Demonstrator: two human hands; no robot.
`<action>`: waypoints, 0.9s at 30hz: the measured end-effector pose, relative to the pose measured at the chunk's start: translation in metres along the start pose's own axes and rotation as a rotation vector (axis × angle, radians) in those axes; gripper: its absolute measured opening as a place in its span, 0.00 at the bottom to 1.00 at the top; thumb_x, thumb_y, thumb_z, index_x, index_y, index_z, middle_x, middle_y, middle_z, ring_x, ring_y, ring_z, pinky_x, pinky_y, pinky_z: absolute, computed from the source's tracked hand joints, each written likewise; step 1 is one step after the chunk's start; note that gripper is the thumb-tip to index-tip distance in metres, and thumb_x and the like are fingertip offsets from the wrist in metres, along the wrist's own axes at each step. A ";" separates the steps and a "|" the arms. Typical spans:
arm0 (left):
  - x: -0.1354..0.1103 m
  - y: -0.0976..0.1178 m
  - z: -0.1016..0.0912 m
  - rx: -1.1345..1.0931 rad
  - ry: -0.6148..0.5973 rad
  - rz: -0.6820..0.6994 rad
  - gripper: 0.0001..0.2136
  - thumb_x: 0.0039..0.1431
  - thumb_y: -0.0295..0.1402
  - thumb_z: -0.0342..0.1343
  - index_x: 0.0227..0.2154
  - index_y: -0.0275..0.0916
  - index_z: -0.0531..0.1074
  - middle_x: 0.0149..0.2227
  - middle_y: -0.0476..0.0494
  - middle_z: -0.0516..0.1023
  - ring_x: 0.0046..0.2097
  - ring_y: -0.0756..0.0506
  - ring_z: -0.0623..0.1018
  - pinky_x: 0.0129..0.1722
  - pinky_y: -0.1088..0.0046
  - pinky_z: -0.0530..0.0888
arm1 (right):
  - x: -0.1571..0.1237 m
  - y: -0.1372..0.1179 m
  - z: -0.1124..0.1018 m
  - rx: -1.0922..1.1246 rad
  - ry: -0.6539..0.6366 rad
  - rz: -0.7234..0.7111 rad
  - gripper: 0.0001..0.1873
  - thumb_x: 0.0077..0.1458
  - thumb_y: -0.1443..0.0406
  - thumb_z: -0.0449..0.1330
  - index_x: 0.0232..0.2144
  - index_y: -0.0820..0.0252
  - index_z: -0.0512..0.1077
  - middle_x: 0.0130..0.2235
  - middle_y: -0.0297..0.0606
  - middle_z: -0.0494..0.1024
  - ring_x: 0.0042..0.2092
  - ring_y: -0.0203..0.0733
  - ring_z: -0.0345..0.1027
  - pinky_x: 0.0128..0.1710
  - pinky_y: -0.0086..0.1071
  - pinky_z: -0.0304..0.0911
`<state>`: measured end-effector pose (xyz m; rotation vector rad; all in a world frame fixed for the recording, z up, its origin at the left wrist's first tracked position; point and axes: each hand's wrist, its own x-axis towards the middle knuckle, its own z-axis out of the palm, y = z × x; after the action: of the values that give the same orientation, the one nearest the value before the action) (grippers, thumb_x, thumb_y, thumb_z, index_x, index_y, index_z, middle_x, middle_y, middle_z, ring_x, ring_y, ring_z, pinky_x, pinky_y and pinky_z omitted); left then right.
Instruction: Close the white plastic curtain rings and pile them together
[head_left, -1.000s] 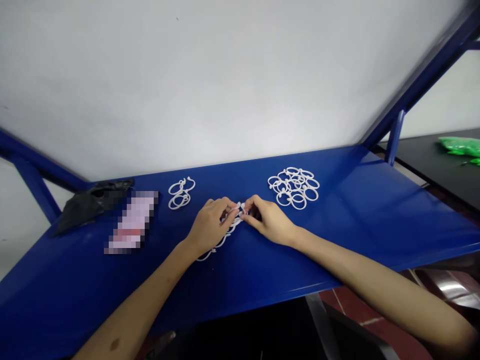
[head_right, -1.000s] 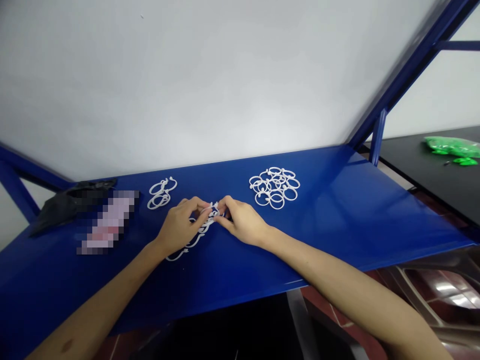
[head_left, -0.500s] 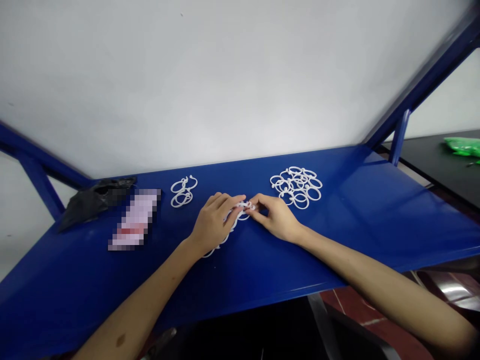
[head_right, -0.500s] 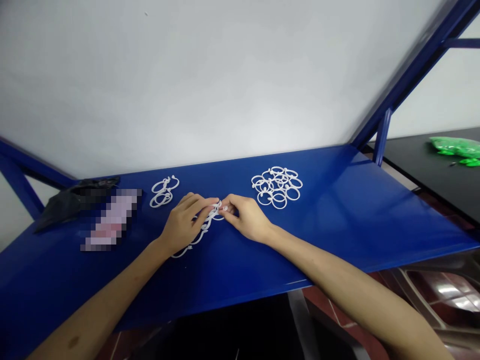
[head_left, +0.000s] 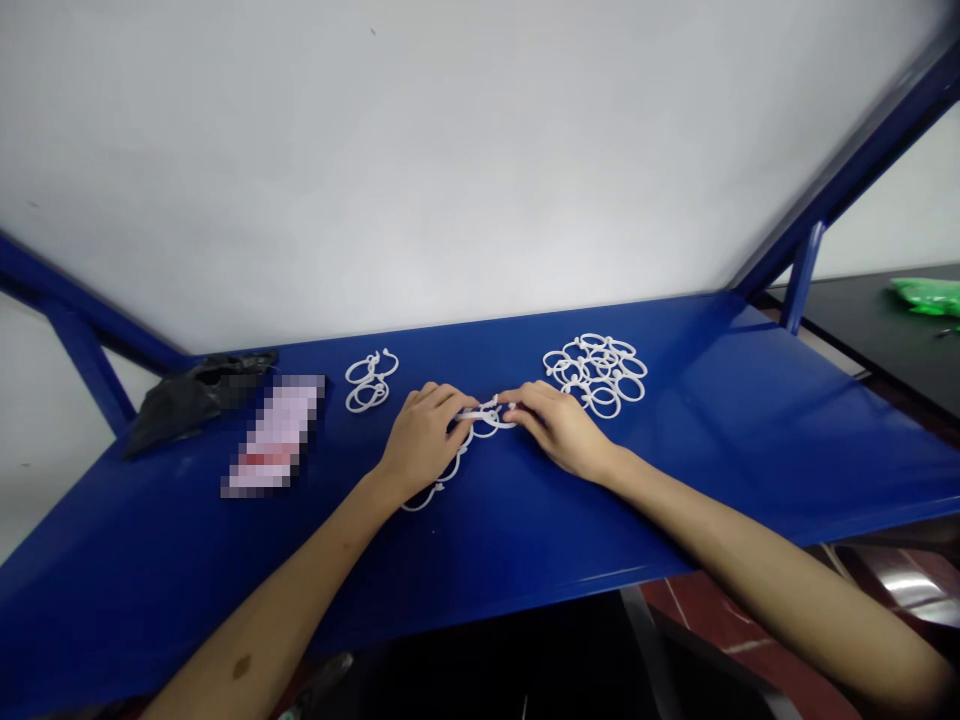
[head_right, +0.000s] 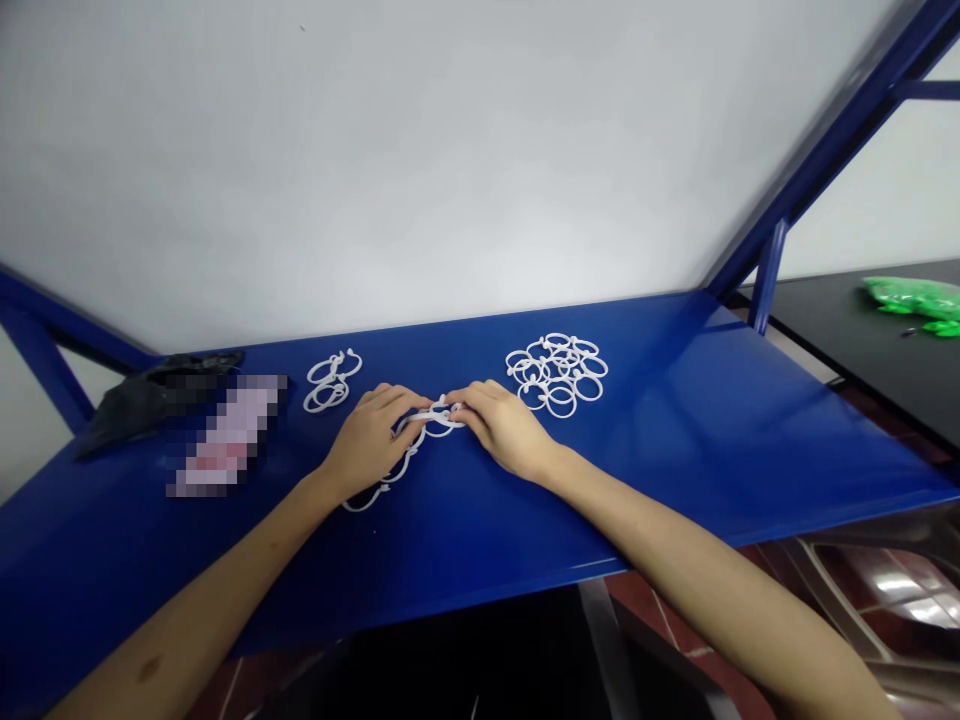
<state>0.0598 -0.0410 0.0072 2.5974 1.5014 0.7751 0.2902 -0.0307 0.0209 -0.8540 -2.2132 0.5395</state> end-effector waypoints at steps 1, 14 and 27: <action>0.000 -0.001 0.000 0.010 0.027 0.003 0.06 0.66 0.30 0.55 0.42 0.42 0.76 0.42 0.46 0.79 0.45 0.42 0.74 0.47 0.60 0.70 | 0.000 0.000 0.000 0.010 -0.002 0.018 0.11 0.68 0.66 0.54 0.49 0.57 0.73 0.42 0.40 0.80 0.42 0.43 0.72 0.46 0.39 0.68; 0.000 -0.014 -0.015 0.219 0.092 -0.030 0.20 0.62 0.20 0.50 0.48 0.47 0.78 0.45 0.46 0.81 0.46 0.40 0.73 0.47 0.58 0.70 | 0.001 -0.005 -0.006 0.261 0.022 0.289 0.09 0.62 0.59 0.62 0.39 0.57 0.74 0.27 0.30 0.77 0.27 0.34 0.69 0.30 0.30 0.64; 0.001 0.027 -0.030 -0.119 0.125 -0.039 0.08 0.66 0.35 0.53 0.42 0.45 0.77 0.40 0.47 0.81 0.45 0.42 0.76 0.49 0.58 0.70 | -0.003 -0.007 0.002 0.458 0.046 0.253 0.11 0.62 0.59 0.62 0.44 0.58 0.72 0.32 0.33 0.80 0.32 0.37 0.75 0.36 0.32 0.70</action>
<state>0.0687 -0.0610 0.0417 2.4681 1.4812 1.0070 0.2878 -0.0376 0.0224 -0.8857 -1.8387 1.0866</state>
